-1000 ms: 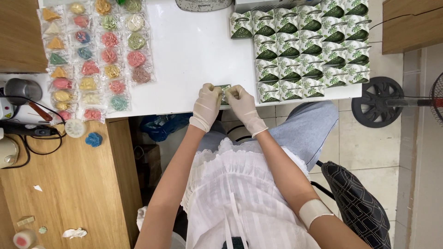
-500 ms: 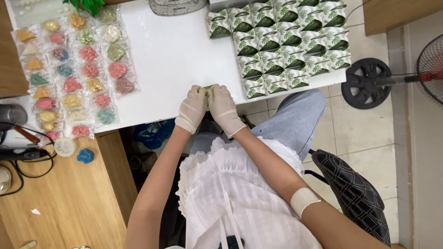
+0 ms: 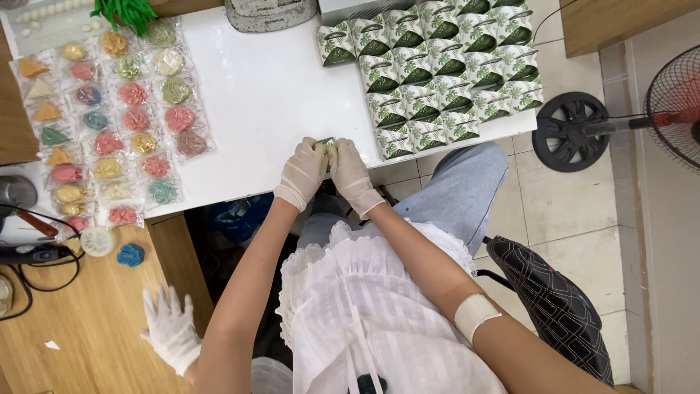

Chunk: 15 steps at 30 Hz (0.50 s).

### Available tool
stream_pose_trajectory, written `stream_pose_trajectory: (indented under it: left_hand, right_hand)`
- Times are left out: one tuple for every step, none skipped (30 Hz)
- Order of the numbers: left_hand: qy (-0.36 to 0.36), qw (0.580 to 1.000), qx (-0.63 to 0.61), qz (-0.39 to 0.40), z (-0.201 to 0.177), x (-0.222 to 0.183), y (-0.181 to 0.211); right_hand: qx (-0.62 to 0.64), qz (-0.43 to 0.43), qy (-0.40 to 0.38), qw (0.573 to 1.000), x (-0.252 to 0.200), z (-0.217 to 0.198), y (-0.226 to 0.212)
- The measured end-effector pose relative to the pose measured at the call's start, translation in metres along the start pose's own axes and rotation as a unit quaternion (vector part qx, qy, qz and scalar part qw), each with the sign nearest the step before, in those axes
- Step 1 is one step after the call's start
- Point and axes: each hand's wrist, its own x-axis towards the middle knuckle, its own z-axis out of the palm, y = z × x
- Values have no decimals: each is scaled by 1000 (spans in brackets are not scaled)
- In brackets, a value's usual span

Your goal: The recorder is packaging small craft items (possibly soaps or candles) into decorative white paper boxes at a workstation.

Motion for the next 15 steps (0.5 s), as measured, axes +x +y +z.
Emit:
stream_pose_trajectory:
  left_hand:
    - [0, 1000, 1, -4, -1, 1, 1]
    - [-9, 1000, 1, -7, -1, 2, 3]
    - [-19, 1000, 1, -13, -1, -1, 4]
    - [-20, 1000, 2, -18, -4, 0, 6]
    - [-14, 999, -27, -18, -6, -1, 8]
    - [-8, 998, -55, -18, -8, -1, 9]
    - [-5, 998, -52, -26, -7, -1, 7]
    - [1, 997, -69, -20, -6, -1, 5]
    - [7, 996, -88, -15, -5, -2, 4]
    - [10, 996, -87, -23, -3, -3, 1]
    - [18, 995, -97, -18, 0, -4, -1]
    - [25, 994, -108, -13, 4, -5, -3]
    - [27, 994, -108, -18, 5, -5, -4]
    - [29, 993, -109, -15, 5, -6, -5]
    - [31, 993, -112, -11, 8, -6, -3]
  right_hand:
    - [1, -1, -3, 1000, -1, 0, 1]
    - [-2, 3, 3, 1000, -2, 0, 1]
    - [-5, 8, 7, 1000, -6, 0, 2]
    - [-4, 7, 2, 1000, -8, 3, 8]
    - [4, 1, 13, 1000, -9, 6, 13]
    - [13, -6, 25, 1000, -10, 10, 19]
    - [16, -11, 18, 1000, -9, 11, 18]
    - [14, -14, 25, 999, -8, 12, 16]
    - [10, -17, 32, 999, -7, 12, 15]
    - [12, -22, 25, 999, -6, 11, 10]
    - [23, 72, 25, 997, -5, 9, 6]
    - [33, 164, 24, 986, -5, 8, 3]
    - [32, 162, 18, 986, -6, 11, 7]
    - [57, 131, 42, 989, -6, 14, 11]
    - [80, 101, 66, 989, -9, 16, 17]
